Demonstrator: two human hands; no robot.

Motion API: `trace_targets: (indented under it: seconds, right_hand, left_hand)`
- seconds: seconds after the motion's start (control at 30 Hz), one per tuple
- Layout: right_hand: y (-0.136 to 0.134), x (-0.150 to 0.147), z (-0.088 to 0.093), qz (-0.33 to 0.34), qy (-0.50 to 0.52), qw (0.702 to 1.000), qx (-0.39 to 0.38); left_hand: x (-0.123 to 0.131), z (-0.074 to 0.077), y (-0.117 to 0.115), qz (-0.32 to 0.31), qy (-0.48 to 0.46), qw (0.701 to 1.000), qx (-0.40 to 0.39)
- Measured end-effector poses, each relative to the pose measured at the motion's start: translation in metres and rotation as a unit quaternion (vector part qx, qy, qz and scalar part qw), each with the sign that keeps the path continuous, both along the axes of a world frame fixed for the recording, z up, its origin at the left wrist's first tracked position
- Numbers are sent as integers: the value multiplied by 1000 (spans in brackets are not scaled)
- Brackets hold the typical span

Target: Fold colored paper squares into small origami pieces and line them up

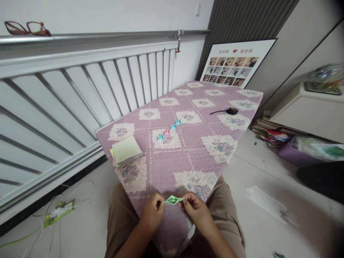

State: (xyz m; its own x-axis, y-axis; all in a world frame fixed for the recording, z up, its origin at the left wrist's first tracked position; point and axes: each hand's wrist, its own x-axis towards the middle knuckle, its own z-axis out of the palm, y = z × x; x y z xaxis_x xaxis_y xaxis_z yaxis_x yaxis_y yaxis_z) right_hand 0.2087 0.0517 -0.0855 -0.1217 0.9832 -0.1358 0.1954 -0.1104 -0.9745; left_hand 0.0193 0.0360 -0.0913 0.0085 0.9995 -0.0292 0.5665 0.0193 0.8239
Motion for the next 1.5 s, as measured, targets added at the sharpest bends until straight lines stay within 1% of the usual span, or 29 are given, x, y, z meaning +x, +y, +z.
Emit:
trace_targets:
  seconds: [0.23, 0.37, 0.43, 0.5, 0.6, 0.67, 0.73, 0.87, 0.97, 1.03, 1.1, 1.2, 1.27, 1.33, 1.4, 1.5]
  right_hand:
    - [2, 4, 5, 9, -90, 994, 68]
    - [1, 6, 8, 29, -124, 985, 112]
    - [1, 6, 12, 50, -162, 973, 158]
    - [1, 4, 18, 71, -210, 954, 205]
    - [3, -6, 31, 105, -272, 926, 238]
    - [5, -15, 37, 124, -317, 911, 232]
    - [7, -23, 40, 136, -363, 899, 205]
    - [10, -35, 39, 155, -435, 872, 159]
    - [10, -39, 38, 161, -459, 863, 136]
    - [10, -38, 39, 153, -453, 867, 141]
    - [14, -32, 39, 133, -425, 878, 178]
    - [29, -12, 35, 81, -371, 887, 262]
    - [45, 5, 30, 24, -373, 883, 284]
    - [64, 22, 23, -2, -412, 874, 259]
    - [81, 34, 16, -38, -480, 855, 194]
    - [99, 42, 7, -85, -505, 844, 159]
  left_hand:
    - [3, 5, 0, -53, 60, 997, -6]
    - [4, 7, -3, -65, 110, 992, 3]
    - [3, 8, -4, -71, 107, 992, 10]
    - [3, 8, -4, -77, 102, 992, 18]
    - [3, 6, -3, -80, 106, 991, 29]
    - [3, 4, -3, -77, 108, 991, 33]
    - [4, 2, -3, -74, 110, 991, 36]
    - [5, 3, -5, -68, 113, 990, 48]
    - [5, 5, -5, -67, 109, 990, 64]
    - [6, 3, -6, -66, 109, 989, 72]
    - [7, 0, -5, -65, 109, 989, 79]
    - [8, -5, -4, -57, 116, 989, 72]
    - [8, -7, -3, -56, 120, 989, 62]
    - [6, -11, -2, -62, 125, 989, 56]
    - [4, -16, 0, -71, 126, 988, 49]
    - [2, -21, 9, -65, 102, 992, 26]
